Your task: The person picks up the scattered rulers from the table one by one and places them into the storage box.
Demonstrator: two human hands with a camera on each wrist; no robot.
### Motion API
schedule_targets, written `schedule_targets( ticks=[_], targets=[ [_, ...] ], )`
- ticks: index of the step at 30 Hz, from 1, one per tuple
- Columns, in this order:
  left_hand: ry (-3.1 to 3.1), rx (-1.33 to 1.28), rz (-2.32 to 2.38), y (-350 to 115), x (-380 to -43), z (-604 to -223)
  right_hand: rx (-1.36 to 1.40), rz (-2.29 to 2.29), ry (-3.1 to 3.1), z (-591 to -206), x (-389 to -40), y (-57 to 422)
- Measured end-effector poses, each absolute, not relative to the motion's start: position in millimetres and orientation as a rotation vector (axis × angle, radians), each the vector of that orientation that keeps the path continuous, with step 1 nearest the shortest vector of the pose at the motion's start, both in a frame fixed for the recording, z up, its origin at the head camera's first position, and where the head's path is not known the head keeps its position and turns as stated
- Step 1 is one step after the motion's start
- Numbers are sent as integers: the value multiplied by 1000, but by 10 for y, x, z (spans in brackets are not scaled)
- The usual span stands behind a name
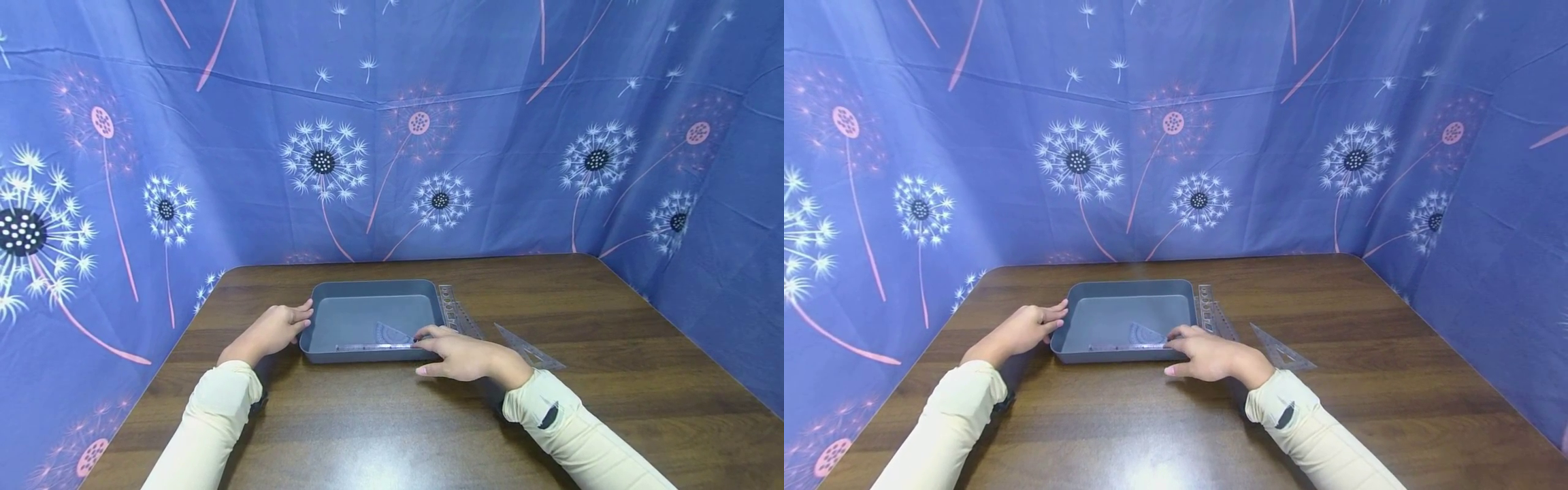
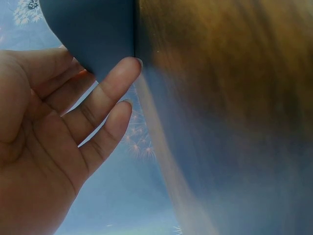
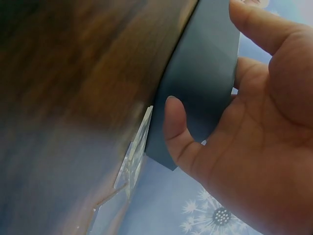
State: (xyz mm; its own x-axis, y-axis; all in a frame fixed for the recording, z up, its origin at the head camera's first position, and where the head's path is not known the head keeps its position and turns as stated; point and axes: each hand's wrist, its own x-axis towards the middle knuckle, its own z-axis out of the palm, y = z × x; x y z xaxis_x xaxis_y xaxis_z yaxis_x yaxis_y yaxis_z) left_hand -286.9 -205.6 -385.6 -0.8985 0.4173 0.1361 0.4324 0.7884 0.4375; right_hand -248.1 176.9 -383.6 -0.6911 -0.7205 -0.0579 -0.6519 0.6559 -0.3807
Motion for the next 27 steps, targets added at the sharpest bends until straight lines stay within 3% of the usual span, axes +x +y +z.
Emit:
schedule_targets(
  ticks=[27],
  targets=[
    [-2968,-677,-740,-2036,-2868,-3842,-1141,-488,2667,-3860,-2494,1778]
  ],
)
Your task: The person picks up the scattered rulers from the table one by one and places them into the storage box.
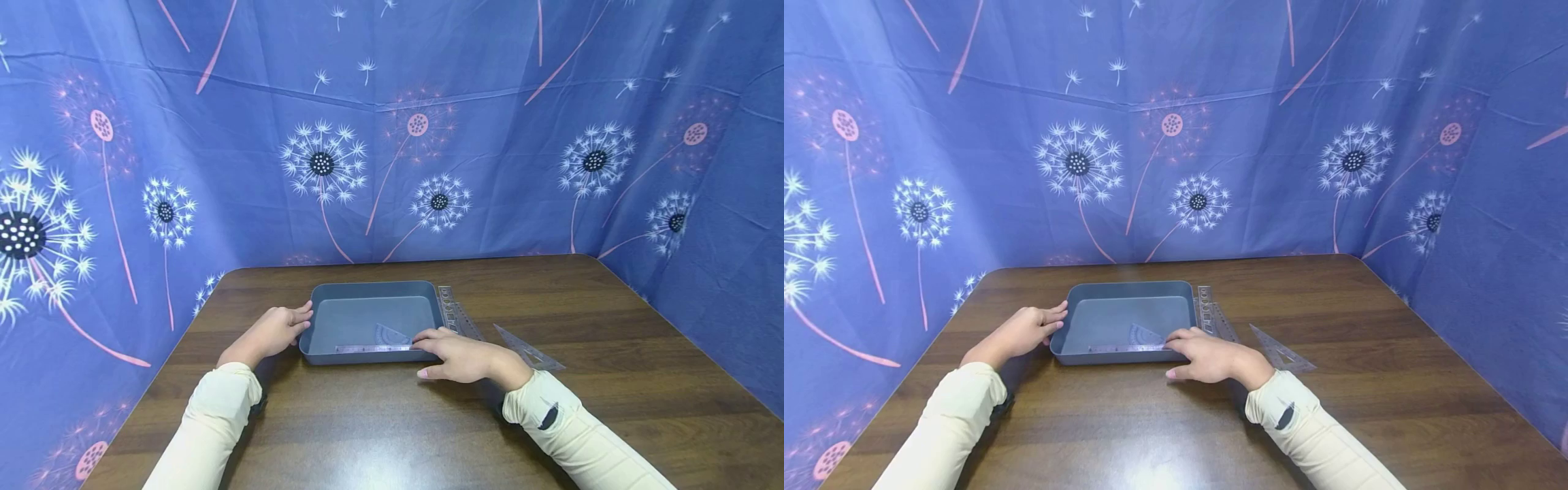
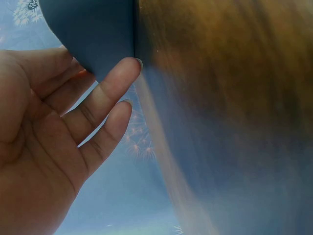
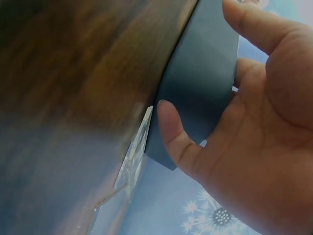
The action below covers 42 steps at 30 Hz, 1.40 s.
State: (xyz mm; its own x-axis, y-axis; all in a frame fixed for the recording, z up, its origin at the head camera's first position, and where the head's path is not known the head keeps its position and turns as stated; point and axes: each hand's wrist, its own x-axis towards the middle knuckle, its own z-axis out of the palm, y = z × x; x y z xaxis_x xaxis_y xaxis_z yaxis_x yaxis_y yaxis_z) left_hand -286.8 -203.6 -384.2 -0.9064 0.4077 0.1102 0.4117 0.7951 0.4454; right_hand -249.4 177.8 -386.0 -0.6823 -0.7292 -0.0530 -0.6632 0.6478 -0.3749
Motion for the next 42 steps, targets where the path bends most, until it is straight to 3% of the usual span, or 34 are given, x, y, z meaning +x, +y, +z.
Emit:
schedule_targets(
  ticks=[12,23,42],
  targets=[
    [-2958,-685,-754,-2053,-2861,-3859,-1201,-565,2707,-3579,-2506,1921],
    [-2964,-681,-752,-2058,-2872,-3834,-1074,-738,2901,-3249,-2606,2291],
    [-2973,-682,-748,-2050,-2880,-3842,-864,-476,2801,-3703,-2821,2320]
  ],
)
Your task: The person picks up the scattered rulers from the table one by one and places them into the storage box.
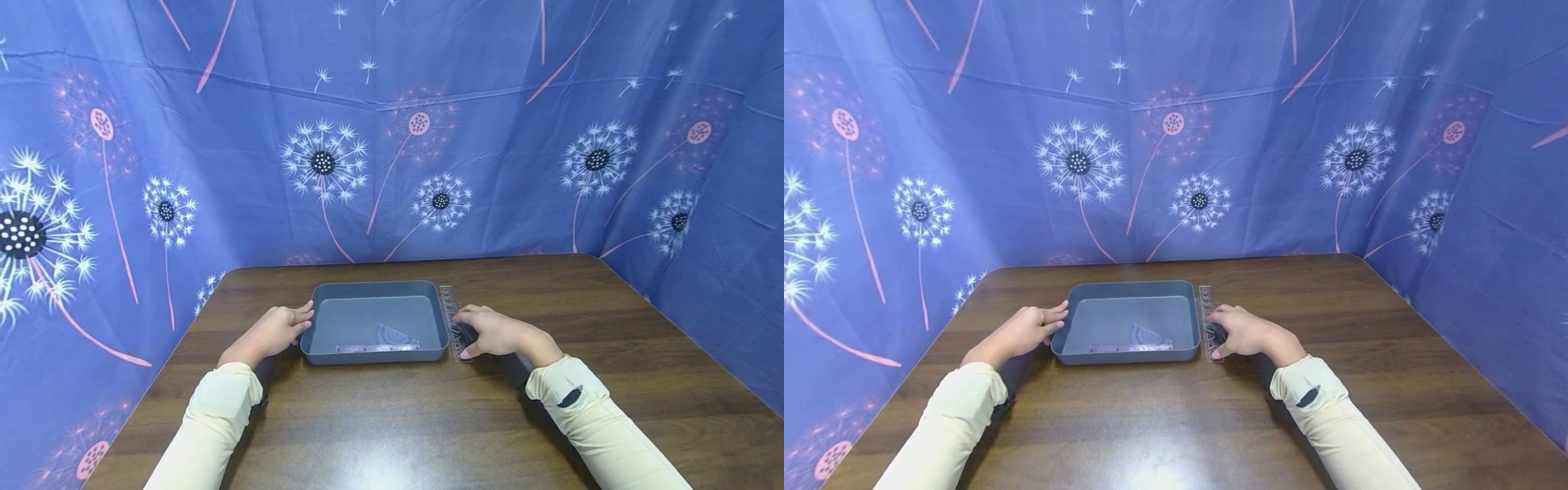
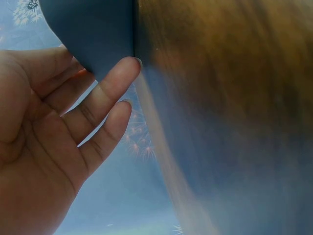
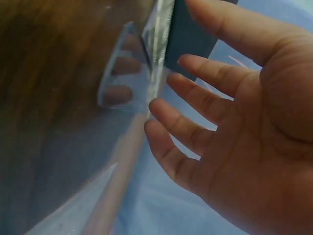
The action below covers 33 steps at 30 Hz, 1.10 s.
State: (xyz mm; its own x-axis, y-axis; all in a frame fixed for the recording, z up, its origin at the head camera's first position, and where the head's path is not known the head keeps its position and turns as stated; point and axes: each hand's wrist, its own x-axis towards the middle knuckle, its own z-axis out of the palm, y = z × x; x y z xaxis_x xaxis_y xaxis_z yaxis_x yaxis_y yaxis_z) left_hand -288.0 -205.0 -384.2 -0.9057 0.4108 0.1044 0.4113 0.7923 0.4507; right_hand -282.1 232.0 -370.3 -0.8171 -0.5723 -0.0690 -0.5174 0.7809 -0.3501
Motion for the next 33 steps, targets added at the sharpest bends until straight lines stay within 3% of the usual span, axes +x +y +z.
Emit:
schedule_targets(
  ticks=[33],
  targets=[
    [-2965,-689,-709,-2054,-2896,-3861,-801,-390,2839,-3769,-2794,2320]
  ],
)
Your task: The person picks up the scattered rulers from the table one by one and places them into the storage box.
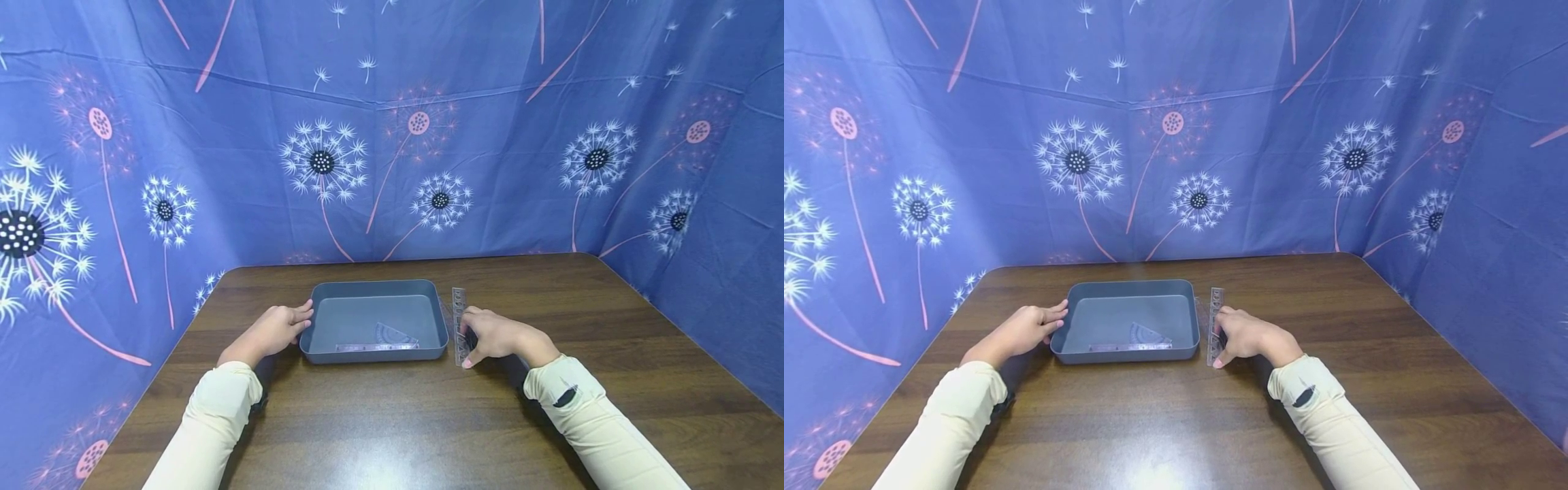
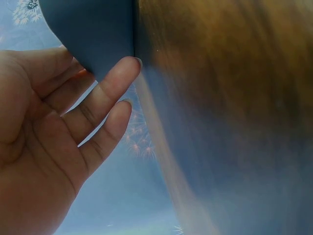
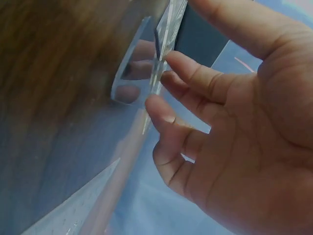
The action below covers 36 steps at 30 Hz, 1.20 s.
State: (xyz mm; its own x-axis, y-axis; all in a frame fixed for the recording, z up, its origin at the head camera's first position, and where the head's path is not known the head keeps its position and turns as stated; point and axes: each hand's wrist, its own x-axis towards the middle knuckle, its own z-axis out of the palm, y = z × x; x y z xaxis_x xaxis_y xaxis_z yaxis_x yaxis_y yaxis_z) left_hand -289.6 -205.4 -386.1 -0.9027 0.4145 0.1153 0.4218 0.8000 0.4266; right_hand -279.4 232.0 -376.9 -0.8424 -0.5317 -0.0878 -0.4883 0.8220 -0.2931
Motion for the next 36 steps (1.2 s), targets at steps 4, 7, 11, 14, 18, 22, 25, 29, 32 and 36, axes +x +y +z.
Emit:
schedule_targets(
  ticks=[4,7,11,14,18,22,25,29,32,36],
  targets=[
    [-2964,-692,-703,-2051,-2891,-3858,-731,-464,2807,-3781,-2794,2307],
    [-2962,-695,-697,-2051,-2886,-3854,-689,-503,2795,-3796,-2795,2306],
    [-2971,-690,-703,-2048,-2885,-3848,-657,-530,2799,-3805,-2783,2309],
    [-2980,-683,-720,-2044,-2883,-3846,-637,-540,2811,-3798,-2763,2308],
    [-2978,-680,-724,-2045,-2880,-3847,-623,-525,2827,-3781,-2745,2300],
    [-2974,-681,-711,-2048,-2877,-3850,-600,-518,2820,-3780,-2741,2300],
    [-2977,-674,-720,-2048,-2877,-3849,-593,-523,2812,-3789,-2747,2305],
    [-2984,-665,-747,-2038,-2875,-3848,-619,-517,2813,-3795,-2760,2315],
    [-2985,-669,-752,-2029,-2873,-3849,-651,-503,2816,-3789,-2766,2321],
    [-2986,-661,-749,-2022,-2873,-3849,-673,-501,2820,-3766,-2769,2322]
  ],
)
